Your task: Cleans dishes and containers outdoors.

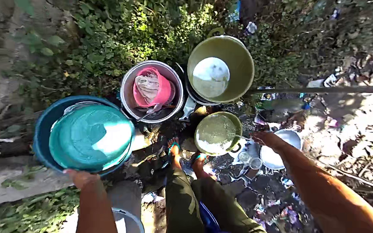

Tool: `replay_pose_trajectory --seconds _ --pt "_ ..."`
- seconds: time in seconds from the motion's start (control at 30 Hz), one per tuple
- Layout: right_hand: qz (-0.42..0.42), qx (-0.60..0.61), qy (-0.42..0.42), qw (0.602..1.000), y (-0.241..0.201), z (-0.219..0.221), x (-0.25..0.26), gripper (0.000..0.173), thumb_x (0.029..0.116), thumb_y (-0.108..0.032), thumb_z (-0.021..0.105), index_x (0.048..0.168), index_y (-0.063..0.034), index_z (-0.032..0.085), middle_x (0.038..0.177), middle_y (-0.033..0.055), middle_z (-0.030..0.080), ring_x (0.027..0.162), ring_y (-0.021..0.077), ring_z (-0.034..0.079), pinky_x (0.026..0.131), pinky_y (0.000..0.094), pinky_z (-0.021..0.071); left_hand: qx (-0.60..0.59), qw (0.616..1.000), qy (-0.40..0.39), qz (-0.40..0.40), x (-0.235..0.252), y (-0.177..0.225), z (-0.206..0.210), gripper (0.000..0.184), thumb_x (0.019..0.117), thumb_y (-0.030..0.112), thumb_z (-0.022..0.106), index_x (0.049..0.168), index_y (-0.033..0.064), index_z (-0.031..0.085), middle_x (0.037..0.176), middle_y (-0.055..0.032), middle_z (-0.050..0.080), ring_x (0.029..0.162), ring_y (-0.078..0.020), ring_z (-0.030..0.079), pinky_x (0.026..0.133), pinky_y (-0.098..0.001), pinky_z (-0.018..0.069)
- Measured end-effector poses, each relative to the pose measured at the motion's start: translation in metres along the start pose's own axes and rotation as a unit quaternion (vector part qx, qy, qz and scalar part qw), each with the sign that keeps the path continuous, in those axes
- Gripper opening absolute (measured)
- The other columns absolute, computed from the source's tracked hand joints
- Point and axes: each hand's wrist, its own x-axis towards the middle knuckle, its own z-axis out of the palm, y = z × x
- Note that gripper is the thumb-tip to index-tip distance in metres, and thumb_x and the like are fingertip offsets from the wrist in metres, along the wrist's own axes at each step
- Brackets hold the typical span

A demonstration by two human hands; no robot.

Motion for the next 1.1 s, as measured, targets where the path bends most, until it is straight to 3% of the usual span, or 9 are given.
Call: replay_pose_trajectory --seconds 0.1,0.17,0.2,0.27,0.4,0.53,0.77,0.93,1.1 --pt "0.039 0.080 -0.045 0.995 0.008 -0.005 -0.004 0.040 0.1118 -0.022 0.040 0.142 0.0002 0.053 0.139 0.0203 0.060 0.123 0.0259 0.061 0.104 0.0395 0.0467 0.034 0.996 -0.028 0.075 -0.027 0.013 0.000 0.065 0.1109 0.050 0.013 0.159 0.0083 0.025 0.159 -0.0159 0.039 0.143 -0.0254 0.044 0.115 -0.0498 0.0418" --pt "0.033 0.063 -0.044 0.996 0.009 -0.006 -0.001 0.039 0.1110 -0.021 0.043 0.143 -0.0023 0.054 0.140 0.0191 0.061 0.124 0.0267 0.061 0.105 0.0412 0.0454 0.179 0.971 -0.007 0.158 -0.068 0.016 -0.003 0.060 0.1133 0.031 0.026 0.161 -0.0032 0.011 0.165 -0.0252 0.021 0.153 -0.0284 0.028 0.124 -0.0394 0.0279" --pt "0.024 0.044 -0.035 0.998 0.009 -0.005 0.002 0.039 0.1106 -0.021 0.044 0.143 -0.0023 0.055 0.139 0.0202 0.061 0.123 0.0287 0.060 0.105 0.0435 0.0441 0.244 0.947 -0.007 0.209 -0.100 0.015 -0.003 0.060 0.1111 0.022 0.034 0.157 -0.0117 0.015 0.161 -0.0338 0.023 0.151 -0.0346 0.029 0.123 -0.0375 0.0259" --pt "0.002 0.023 -0.004 1.000 0.010 0.000 0.016 0.039 0.1104 -0.023 0.046 0.142 -0.0022 0.057 0.138 0.0223 0.061 0.126 0.0347 0.059 0.109 0.0512 0.0429 0.324 0.905 -0.071 0.265 -0.168 -0.004 -0.001 0.058 0.1048 0.015 0.049 0.146 -0.0202 0.029 0.143 -0.0419 0.039 0.132 -0.0389 0.045 0.112 -0.0378 0.0369" --pt "-0.029 0.151 0.037 0.987 -0.026 0.004 0.034 0.042 0.1122 -0.026 0.041 0.145 -0.0025 0.053 0.138 0.0197 0.061 0.125 0.0291 0.061 0.107 0.0447 0.0460 0.383 0.823 -0.361 0.213 -0.248 -0.097 0.039 0.036 0.0999 0.015 0.058 0.120 -0.0143 0.060 0.114 -0.0284 0.065 0.105 -0.0275 0.065 0.095 -0.0394 0.0529" --pt "-0.055 0.100 0.034 0.993 -0.023 -0.003 0.072 0.040 0.1118 -0.025 0.043 0.139 -0.0004 0.058 0.136 0.0206 0.063 0.125 0.0305 0.062 0.108 0.0462 0.0456 0.467 0.706 -0.517 0.128 -0.249 -0.200 0.130 0.027 0.1009 0.013 0.060 0.115 -0.0091 0.067 0.115 -0.0238 0.069 0.110 -0.0274 0.066 0.102 -0.0405 0.0503" --pt "0.013 -0.138 0.099 0.985 0.062 0.021 0.184 0.043 0.1059 -0.025 0.055 0.139 0.0025 0.060 0.140 0.0346 0.056 0.135 0.0546 0.047 0.110 0.0746 0.0320 0.532 0.663 -0.526 -0.026 -0.246 -0.319 0.231 0.070 0.0940 0.034 0.075 0.148 0.0002 0.046 0.134 -0.0282 0.060 0.126 -0.0421 0.058 0.106 -0.0585 0.0452" --pt "0.036 -0.144 0.106 0.983 0.062 0.052 0.235 0.052 0.1041 -0.032 0.059 0.143 0.0022 0.053 0.138 0.0352 0.055 0.133 0.0542 0.049 0.107 0.0745 0.0357 0.638 0.590 -0.493 0.039 -0.243 -0.373 0.244 0.074 0.0927 0.053 0.070 0.141 -0.0010 0.054 0.134 -0.0284 0.060 0.129 -0.0444 0.055 0.107 -0.0643 0.0410" --pt "0.039 -0.190 0.100 0.976 0.052 0.054 0.249 0.051 0.1041 -0.034 0.059 0.140 0.0007 0.055 0.136 0.0332 0.058 0.130 0.0526 0.052 0.105 0.0741 0.0376 0.612 0.553 -0.564 -0.040 -0.239 -0.377 0.250 0.044 0.1049 0.030 0.056 0.123 -0.0101 0.059 0.119 -0.0304 0.063 0.114 -0.0417 0.062 0.098 -0.0601 0.0471"
